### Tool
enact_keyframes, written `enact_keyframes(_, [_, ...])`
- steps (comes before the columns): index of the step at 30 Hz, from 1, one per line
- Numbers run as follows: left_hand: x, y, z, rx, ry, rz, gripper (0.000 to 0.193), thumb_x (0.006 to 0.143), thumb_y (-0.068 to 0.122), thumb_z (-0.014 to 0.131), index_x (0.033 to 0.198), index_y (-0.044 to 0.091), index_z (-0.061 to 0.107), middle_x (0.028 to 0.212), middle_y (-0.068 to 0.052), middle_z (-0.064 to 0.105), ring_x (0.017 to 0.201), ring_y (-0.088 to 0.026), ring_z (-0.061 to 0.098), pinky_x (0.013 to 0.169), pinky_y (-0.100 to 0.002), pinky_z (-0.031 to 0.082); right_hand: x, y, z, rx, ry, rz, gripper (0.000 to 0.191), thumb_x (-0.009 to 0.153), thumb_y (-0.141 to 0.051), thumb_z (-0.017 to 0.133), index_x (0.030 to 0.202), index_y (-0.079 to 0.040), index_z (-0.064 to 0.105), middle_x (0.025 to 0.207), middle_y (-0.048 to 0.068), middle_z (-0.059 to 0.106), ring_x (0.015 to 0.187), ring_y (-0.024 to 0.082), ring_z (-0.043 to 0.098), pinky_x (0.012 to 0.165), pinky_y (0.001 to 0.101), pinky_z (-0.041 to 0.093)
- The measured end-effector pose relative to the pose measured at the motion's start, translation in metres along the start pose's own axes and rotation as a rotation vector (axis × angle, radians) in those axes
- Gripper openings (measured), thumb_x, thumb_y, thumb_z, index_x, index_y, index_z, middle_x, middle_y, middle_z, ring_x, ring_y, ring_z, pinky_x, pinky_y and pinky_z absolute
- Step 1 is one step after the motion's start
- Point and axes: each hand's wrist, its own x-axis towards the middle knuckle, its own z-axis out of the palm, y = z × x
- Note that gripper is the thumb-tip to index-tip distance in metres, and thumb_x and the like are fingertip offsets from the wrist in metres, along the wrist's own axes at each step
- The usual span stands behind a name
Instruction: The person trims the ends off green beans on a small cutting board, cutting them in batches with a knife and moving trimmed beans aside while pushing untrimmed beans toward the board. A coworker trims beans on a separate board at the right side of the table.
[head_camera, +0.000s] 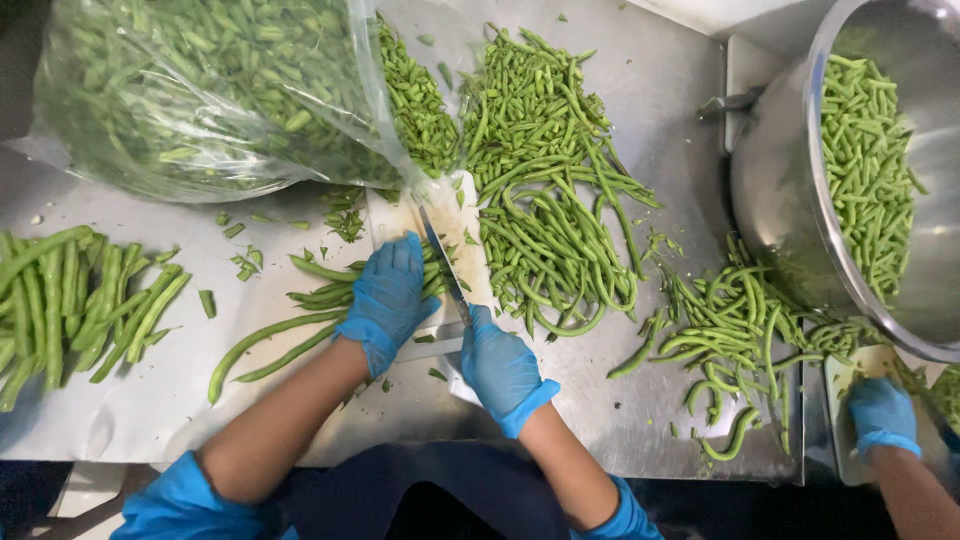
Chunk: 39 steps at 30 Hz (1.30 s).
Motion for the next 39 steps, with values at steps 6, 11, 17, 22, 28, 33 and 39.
enact_keyframes(6, [0.003, 0.001, 0.0, 0.044, -0.066, -0.015, 0.104, 0.076, 0.046, 0.079, 0.148, -0.013, 0.032, 0.131, -0.022, 0.051, 0.12, -0.036, 0.049, 0.103, -0.047, 0.041, 0.002, -0.004, -0.005, 0.001, 0.006, -0.062, 0.027, 0.096, -0.017, 0.053, 0.121, -0.006, 0.052, 0.066, 0.024, 0.067, 0.056, 0.046, 0.065, 0.051, 0.0577, 0.05])
enact_keyframes(11, [0.004, 0.002, -0.004, 0.102, -0.081, 0.014, 0.103, 0.076, 0.046, 0.078, 0.148, -0.014, 0.034, 0.131, -0.021, 0.052, 0.119, -0.034, 0.05, 0.102, -0.046, 0.042, 0.018, -0.002, -0.009, -0.028, -0.095, -0.092, 0.027, 0.094, -0.013, 0.054, 0.115, 0.002, 0.049, 0.069, 0.026, 0.068, 0.061, 0.045, 0.067, 0.055, 0.0578, 0.051])
enact_keyframes(17, [0.009, 0.005, -0.007, 0.119, -0.071, 0.01, 0.104, 0.073, 0.048, 0.078, 0.146, -0.013, 0.036, 0.131, -0.019, 0.053, 0.117, -0.033, 0.051, 0.1, -0.046, 0.043, 0.056, -0.023, 0.0, 0.01, -0.06, -0.086, 0.03, 0.091, -0.014, 0.059, 0.113, 0.003, 0.048, 0.075, 0.029, 0.069, 0.068, 0.047, 0.069, 0.062, 0.058, 0.054])
enact_keyframes(22, [0.008, 0.008, -0.009, 0.182, 0.081, 0.025, 0.103, 0.07, 0.05, 0.079, 0.145, -0.011, 0.04, 0.127, -0.02, 0.056, 0.116, -0.034, 0.053, 0.097, -0.047, 0.045, 0.062, -0.04, 0.005, 0.073, -0.011, -0.011, 0.031, 0.091, -0.018, 0.062, 0.113, 0.0, 0.05, 0.078, 0.029, 0.069, 0.07, 0.049, 0.069, 0.064, 0.0588, 0.054])
enact_keyframes(28, [0.009, 0.006, -0.025, 0.04, 0.013, 0.085, 0.08, 0.069, 0.033, 0.078, 0.136, -0.004, 0.052, 0.114, -0.016, 0.061, 0.107, -0.033, 0.059, 0.087, -0.044, 0.052, 0.035, -0.017, -0.017, 0.012, -0.091, -0.017, 0.04, 0.088, -0.025, 0.064, 0.117, -0.001, 0.049, 0.076, 0.031, 0.069, 0.07, 0.05, 0.069, 0.065, 0.0614, 0.053])
enact_keyframes(33, [0.016, 0.009, -0.027, 0.06, -0.164, 0.022, 0.027, 0.084, 0.019, 0.07, 0.106, 0.007, 0.061, 0.099, -0.016, 0.069, 0.093, -0.035, 0.069, 0.074, -0.047, 0.058, 0.044, 0.024, -0.04, -0.072, 0.175, 0.137, 0.026, 0.098, -0.02, 0.049, 0.116, -0.002, 0.054, 0.079, 0.029, 0.07, 0.072, 0.049, 0.069, 0.068, 0.063, 0.052])
enact_keyframes(39, [0.026, 0.012, -0.044, -0.067, -0.277, 0.042, 0.029, 0.078, 0.017, 0.071, 0.104, 0.009, 0.061, 0.096, -0.018, 0.071, 0.089, -0.039, 0.07, 0.076, -0.05, 0.056, 0.054, 0.04, -0.041, -0.024, 0.235, 0.143, 0.037, 0.097, -0.026, 0.052, 0.122, 0.001, 0.051, 0.078, 0.031, 0.069, 0.071, 0.051, 0.067, 0.069, 0.0637, 0.051])
